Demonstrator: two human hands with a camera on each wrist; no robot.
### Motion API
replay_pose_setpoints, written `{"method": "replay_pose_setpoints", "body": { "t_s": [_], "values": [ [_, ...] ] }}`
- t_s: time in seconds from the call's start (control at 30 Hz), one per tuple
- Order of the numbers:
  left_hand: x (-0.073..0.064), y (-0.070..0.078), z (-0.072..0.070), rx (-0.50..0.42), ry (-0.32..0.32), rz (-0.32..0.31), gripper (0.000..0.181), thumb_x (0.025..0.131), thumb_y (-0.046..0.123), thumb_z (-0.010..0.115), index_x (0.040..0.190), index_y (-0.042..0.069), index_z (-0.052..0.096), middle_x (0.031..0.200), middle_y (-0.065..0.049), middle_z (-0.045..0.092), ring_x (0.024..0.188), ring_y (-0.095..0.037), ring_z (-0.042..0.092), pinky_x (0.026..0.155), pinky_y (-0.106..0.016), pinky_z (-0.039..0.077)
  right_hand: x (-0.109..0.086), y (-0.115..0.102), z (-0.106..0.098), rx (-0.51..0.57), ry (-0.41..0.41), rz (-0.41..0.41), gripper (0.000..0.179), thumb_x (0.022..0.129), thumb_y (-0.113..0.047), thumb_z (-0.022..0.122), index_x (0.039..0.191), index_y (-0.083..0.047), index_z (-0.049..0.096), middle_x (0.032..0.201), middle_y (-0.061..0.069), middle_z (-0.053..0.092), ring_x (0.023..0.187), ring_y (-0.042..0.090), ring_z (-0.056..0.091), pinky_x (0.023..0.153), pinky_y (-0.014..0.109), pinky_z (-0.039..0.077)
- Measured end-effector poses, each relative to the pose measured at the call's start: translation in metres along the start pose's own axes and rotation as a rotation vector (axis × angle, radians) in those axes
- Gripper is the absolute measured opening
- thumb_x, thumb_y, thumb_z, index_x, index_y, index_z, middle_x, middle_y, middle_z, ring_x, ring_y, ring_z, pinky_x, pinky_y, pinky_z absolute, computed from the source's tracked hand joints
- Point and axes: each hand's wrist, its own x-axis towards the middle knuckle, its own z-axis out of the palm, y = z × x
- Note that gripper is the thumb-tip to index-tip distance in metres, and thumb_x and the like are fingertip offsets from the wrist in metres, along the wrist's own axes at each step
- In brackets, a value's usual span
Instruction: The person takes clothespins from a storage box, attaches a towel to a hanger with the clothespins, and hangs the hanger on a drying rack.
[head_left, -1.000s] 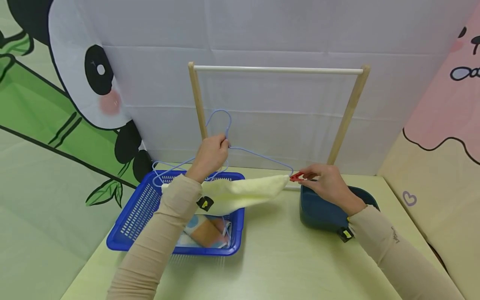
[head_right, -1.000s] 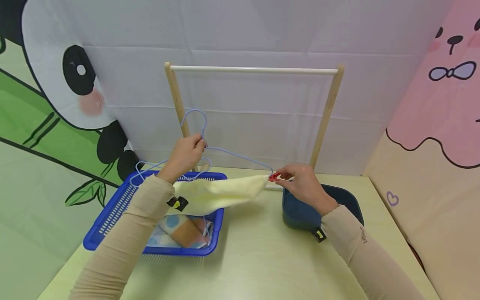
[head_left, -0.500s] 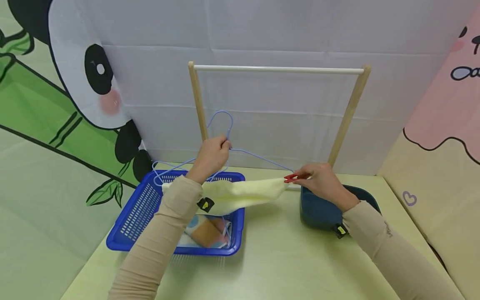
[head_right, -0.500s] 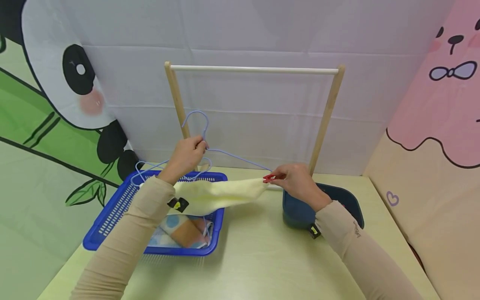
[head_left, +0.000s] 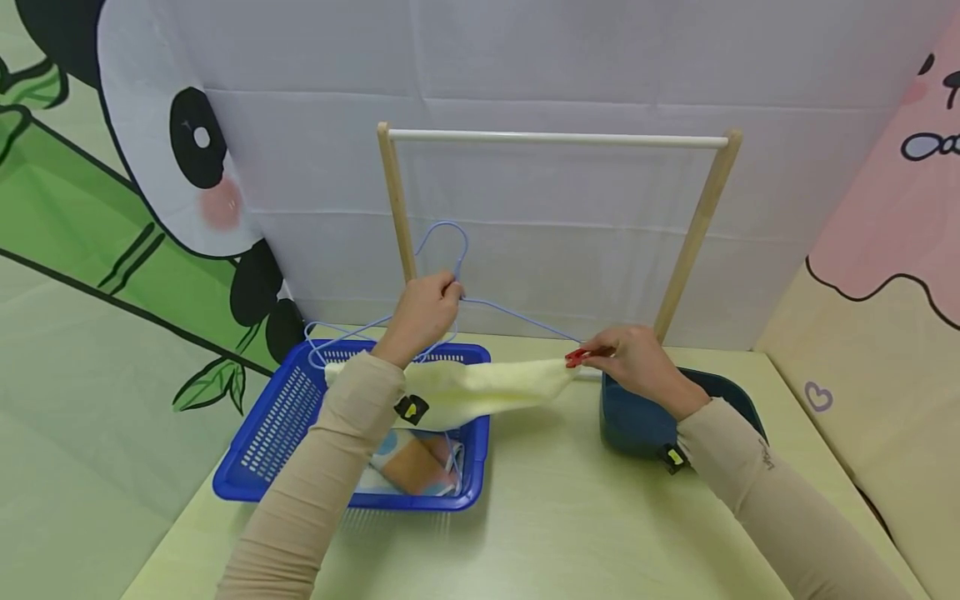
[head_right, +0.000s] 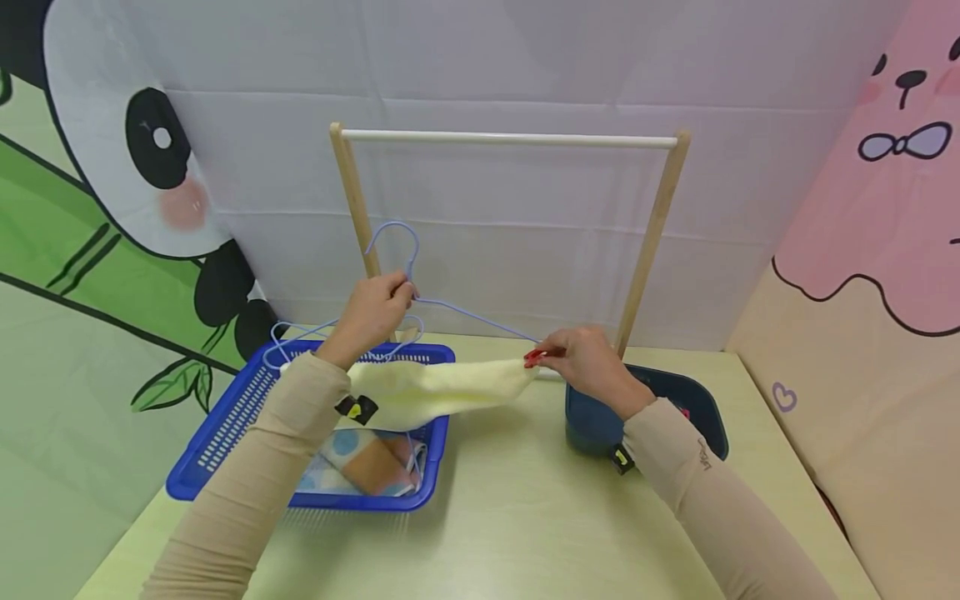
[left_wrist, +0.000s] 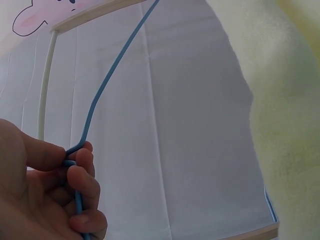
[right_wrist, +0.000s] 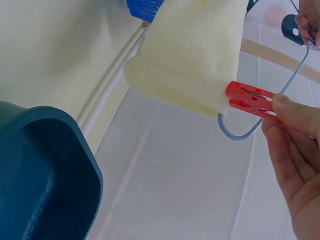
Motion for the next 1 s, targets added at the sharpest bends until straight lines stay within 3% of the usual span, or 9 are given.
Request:
{"method": "replay_pose_setpoints", "body": {
  "t_s": [0.23,0.47,0.67,1.0],
  "values": [
    [-0.001,0.000,-0.001,0.004,-0.019,0.018,0.029,0.102,0.017,0.037,0.092,0.007,0.062,0.078,-0.008,0.060,0.062,-0.024,0.049,0.062,-0.035,0.042,0.005,-0.001,0.002,-0.013,-0.008,-0.025,0.015,0.075,-0.005,0.079,0.089,-0.002,0.075,0.084,0.007,0.071,0.068,0.012,0.066,0.056,0.023,0.050],
    [-0.001,0.001,-0.003,-0.007,-0.026,0.022,0.029,0.102,0.017,0.036,0.092,0.006,0.061,0.079,-0.010,0.060,0.065,-0.024,0.052,0.070,-0.037,0.046,0.007,-0.004,0.002,-0.021,-0.014,-0.040,0.013,0.075,-0.003,0.078,0.088,-0.002,0.075,0.081,0.008,0.071,0.067,0.012,0.066,0.056,0.022,0.051],
    [-0.001,0.000,-0.003,-0.011,-0.034,0.020,0.029,0.102,0.018,0.035,0.095,0.006,0.060,0.083,-0.011,0.061,0.065,-0.024,0.051,0.069,-0.037,0.046,0.008,-0.005,0.004,-0.021,-0.017,-0.057,0.012,0.076,-0.004,0.077,0.088,-0.002,0.075,0.081,0.008,0.071,0.067,0.013,0.066,0.057,0.022,0.051],
    [0.000,0.002,-0.004,0.013,-0.054,0.038,0.029,0.103,0.019,0.036,0.099,0.005,0.060,0.093,-0.010,0.063,0.083,-0.025,0.058,0.076,-0.039,0.047,0.012,-0.004,0.009,-0.046,-0.033,-0.064,0.014,0.076,-0.002,0.077,0.090,-0.003,0.075,0.085,0.008,0.071,0.070,0.013,0.065,0.060,0.025,0.052]
  ]
}}
